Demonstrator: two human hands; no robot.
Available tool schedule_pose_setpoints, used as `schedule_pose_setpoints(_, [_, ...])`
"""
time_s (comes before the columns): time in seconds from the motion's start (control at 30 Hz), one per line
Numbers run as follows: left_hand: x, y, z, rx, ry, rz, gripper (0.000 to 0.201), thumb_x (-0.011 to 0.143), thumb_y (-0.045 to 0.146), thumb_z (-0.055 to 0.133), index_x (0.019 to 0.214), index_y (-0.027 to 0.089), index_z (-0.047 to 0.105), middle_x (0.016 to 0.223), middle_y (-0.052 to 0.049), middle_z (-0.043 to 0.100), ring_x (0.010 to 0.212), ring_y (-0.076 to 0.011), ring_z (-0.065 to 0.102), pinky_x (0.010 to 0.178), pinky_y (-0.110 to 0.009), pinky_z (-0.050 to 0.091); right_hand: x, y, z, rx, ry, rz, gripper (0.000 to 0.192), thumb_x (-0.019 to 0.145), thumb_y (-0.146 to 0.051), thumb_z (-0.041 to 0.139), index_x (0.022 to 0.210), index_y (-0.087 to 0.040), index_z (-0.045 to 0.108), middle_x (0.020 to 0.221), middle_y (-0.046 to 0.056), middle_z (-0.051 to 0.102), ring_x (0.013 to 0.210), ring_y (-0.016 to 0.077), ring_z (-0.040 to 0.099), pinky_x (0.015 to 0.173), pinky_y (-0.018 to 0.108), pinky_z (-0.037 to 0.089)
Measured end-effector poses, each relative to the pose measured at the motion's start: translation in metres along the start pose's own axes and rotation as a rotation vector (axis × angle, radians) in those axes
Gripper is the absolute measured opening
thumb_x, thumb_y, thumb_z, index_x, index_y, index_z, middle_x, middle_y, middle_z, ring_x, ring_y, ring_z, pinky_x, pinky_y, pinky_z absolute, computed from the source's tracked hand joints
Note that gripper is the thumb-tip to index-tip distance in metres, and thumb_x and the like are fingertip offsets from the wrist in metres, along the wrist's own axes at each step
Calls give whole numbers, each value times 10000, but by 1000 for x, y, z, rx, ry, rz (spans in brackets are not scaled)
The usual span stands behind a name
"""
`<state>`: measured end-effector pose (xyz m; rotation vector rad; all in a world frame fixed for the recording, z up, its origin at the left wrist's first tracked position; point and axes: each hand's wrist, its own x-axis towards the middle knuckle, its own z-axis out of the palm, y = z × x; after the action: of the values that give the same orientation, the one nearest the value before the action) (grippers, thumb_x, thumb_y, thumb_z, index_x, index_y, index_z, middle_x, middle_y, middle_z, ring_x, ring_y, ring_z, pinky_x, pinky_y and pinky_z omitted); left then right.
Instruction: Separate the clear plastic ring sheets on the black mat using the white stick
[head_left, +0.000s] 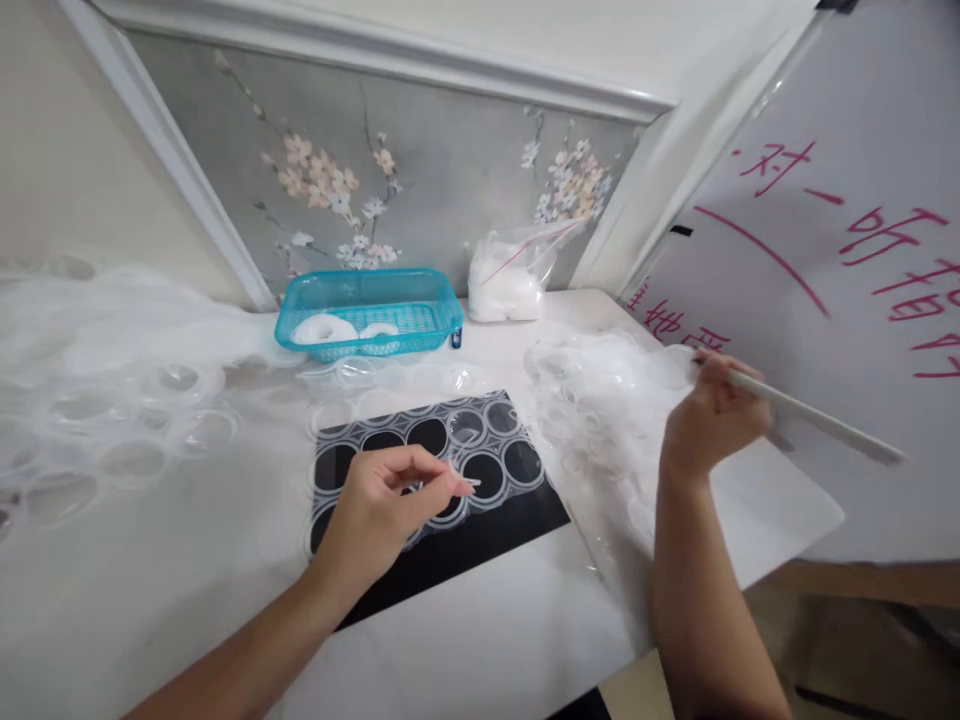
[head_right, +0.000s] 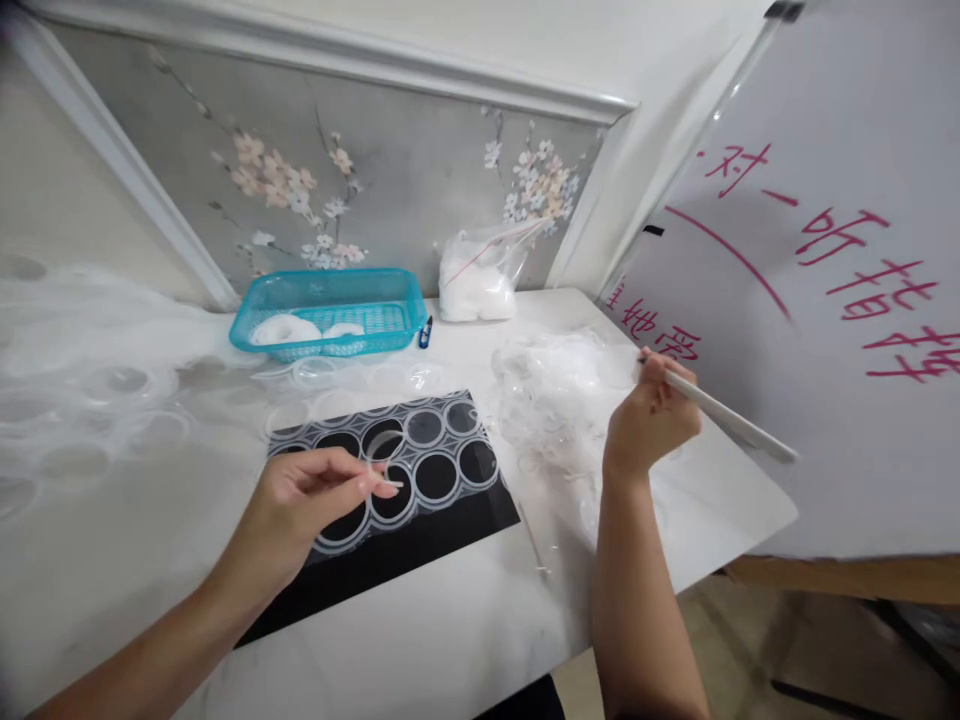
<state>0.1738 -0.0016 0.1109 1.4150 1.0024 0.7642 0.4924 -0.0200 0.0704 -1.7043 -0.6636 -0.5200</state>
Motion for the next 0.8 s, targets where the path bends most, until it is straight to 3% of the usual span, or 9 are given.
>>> schedule_pose_setpoints(0.1, [-7, 11, -6, -156, -25, 78, 80, 714, 194, 661, 634, 200, 670, 665, -1, 718, 689, -170, 679, 704, -270, 518, 5, 28, 4, -154, -323, 62, 353, 825, -428, 530, 796, -125, 710, 798, 160, 720, 815, 320, 673, 783, 442, 490])
schedule_pose_setpoints(0.17, [-12, 16, -10, -215, -68, 121, 60, 713, 179, 664, 660, 204, 679, 680, 3, 712, 695, -159, 663, 696, -260, 511, -3, 32, 8, -162, -421, 78, 334, 766, -437, 581, 731, -134, 717, 730, 151, 719, 739, 320, 669, 755, 438, 479])
schedule_pose_setpoints(0.37, [-23, 21, -22, -319, -188, 150, 73, 781, 186, 649, 719, 216, 670, 732, 4, 701, 768, -151, 635, 723, -247, 477, -22, 9, 10, -44, -218, -39, 390, 837, -476, 536, 822, -133, 722, 883, 155, 734, 887, 301, 668, 834, 407, 468])
schedule_pose_setpoints(0.5, [-21, 18, -27, -362, -242, 166, 63, 798, 194, 642, 747, 211, 675, 753, -5, 703, 792, -162, 639, 766, -268, 479, -45, -9, 9, 143, -332, -90, 351, 869, -437, 551, 877, -130, 721, 891, 135, 739, 885, 271, 682, 841, 393, 495])
schedule_pose_setpoints(0.67, [-11, 11, -30, -325, -296, 197, 67, 808, 232, 640, 776, 208, 694, 777, -8, 714, 792, -166, 648, 761, -275, 493, -86, -37, 15, 341, -715, -173, 296, 904, -405, 525, 882, -180, 717, 902, 92, 738, 887, 247, 687, 820, 365, 523])
schedule_pose_setpoints(0.73, [-4, 7, -31, -214, -200, 191, 85, 829, 247, 629, 787, 205, 689, 796, -8, 719, 808, -162, 653, 763, -266, 493, -98, -43, 20, 404, -940, -160, 292, 908, -401, 521, 872, -194, 723, 917, 77, 741, 900, 248, 689, 820, 355, 525])
schedule_pose_setpoints(0.8, [7, -1, -31, -1, -33, 210, 104, 856, 273, 616, 821, 203, 684, 849, -11, 720, 846, -164, 652, 783, -271, 491, -107, -44, 26, 420, -1135, -132, 303, 908, -412, 518, 857, -203, 732, 918, 64, 744, 895, 251, 693, 805, 348, 527])
